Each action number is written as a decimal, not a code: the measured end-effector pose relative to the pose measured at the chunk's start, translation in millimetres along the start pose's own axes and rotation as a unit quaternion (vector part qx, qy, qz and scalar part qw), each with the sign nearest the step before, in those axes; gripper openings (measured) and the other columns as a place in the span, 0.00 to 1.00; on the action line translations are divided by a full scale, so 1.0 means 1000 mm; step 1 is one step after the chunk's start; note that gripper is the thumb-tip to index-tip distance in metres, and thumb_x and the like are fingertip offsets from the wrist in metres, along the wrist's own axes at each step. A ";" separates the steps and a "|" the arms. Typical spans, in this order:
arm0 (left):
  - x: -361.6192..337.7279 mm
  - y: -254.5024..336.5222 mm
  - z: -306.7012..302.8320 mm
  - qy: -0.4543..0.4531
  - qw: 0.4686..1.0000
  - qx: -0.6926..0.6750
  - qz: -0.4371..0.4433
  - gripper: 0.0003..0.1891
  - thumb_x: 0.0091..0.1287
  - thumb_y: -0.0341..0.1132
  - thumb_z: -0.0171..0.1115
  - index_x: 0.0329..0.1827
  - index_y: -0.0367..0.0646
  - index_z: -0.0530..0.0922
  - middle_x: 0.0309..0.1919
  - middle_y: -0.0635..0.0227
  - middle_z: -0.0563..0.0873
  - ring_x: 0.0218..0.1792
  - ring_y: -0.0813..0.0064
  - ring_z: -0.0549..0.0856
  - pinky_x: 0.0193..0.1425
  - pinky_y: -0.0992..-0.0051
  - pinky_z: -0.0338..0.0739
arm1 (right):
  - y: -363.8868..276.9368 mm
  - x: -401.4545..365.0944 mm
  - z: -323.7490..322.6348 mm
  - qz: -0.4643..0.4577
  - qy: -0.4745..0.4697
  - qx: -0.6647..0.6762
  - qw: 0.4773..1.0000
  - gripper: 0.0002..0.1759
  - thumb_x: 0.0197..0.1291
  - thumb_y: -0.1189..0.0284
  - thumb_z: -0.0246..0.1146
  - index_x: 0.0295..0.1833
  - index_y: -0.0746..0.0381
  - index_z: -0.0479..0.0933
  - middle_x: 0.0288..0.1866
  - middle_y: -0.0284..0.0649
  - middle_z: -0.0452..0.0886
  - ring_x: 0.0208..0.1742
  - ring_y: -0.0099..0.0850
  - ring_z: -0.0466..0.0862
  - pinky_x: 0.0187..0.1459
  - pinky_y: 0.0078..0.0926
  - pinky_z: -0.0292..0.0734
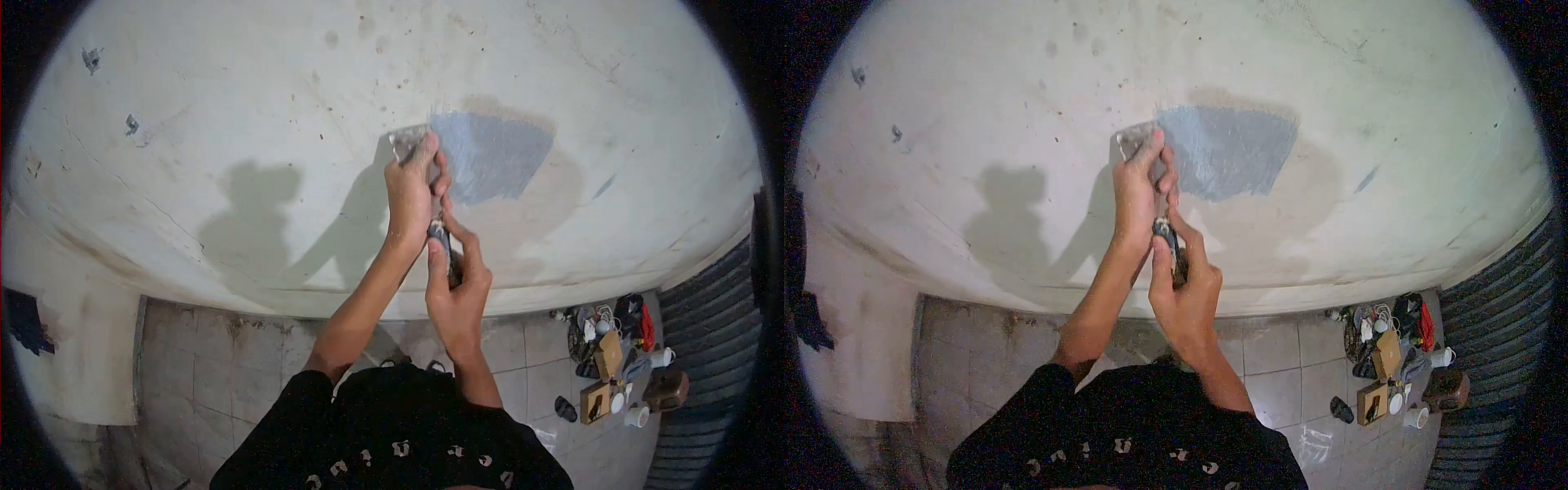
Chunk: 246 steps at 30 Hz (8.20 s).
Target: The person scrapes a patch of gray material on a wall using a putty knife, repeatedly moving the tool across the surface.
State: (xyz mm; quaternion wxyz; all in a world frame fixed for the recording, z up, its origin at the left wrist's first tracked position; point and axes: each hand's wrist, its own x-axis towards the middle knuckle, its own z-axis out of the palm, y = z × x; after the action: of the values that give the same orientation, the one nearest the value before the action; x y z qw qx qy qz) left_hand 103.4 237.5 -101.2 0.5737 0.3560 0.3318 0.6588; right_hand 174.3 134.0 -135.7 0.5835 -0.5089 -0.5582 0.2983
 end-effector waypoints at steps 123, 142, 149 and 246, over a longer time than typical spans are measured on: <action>-0.017 -0.158 -0.072 -0.011 0.996 0.086 0.021 0.17 0.71 0.44 0.57 0.25 0.45 0.75 0.16 0.73 0.76 0.16 0.79 0.75 0.19 0.76 0.70 | 0.134 -0.062 -0.035 -0.064 -0.033 -0.224 0.972 0.18 0.61 0.68 0.64 0.53 0.65 0.77 0.28 0.56 0.80 0.28 0.54 0.80 0.31 0.43 0.74; -0.290 -0.242 -0.140 0.064 0.960 0.102 -0.251 0.25 0.71 0.48 0.57 0.53 0.31 0.80 0.41 0.57 0.88 0.42 0.67 0.89 0.52 0.71 0.80 | 0.207 -0.296 -0.125 0.257 -0.282 -0.034 0.924 0.23 0.63 0.65 0.66 0.57 0.68 0.74 0.25 0.37 0.78 0.19 0.26 0.78 0.23 0.25 0.71; -0.280 -0.171 -0.157 0.075 0.978 0.106 -0.165 0.29 0.72 0.53 0.55 0.55 0.29 0.79 0.46 0.57 0.87 0.45 0.68 0.88 0.55 0.69 0.80 | 0.170 -0.258 -0.098 0.111 -0.303 -0.083 0.943 0.28 0.59 0.65 0.69 0.62 0.64 0.71 0.25 0.43 0.79 0.21 0.30 0.79 0.27 0.30 0.75; 0.002 -0.002 0.006 -0.106 0.992 0.052 -0.041 0.31 0.73 0.60 0.47 0.35 0.36 0.76 0.14 0.71 0.70 0.09 0.79 0.67 0.13 0.78 0.62 | 0.013 0.006 0.013 0.134 -0.053 0.404 0.903 0.12 0.74 0.65 0.55 0.56 0.56 0.64 0.20 0.30 0.64 0.11 0.17 0.58 0.12 0.18 0.51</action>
State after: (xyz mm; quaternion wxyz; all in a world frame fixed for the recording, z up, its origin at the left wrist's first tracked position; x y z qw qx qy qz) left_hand 109.1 240.3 -99.8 0.6129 0.4390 0.3178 0.5750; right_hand 166.3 146.7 -147.9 0.6631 -0.2836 -0.3460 0.6001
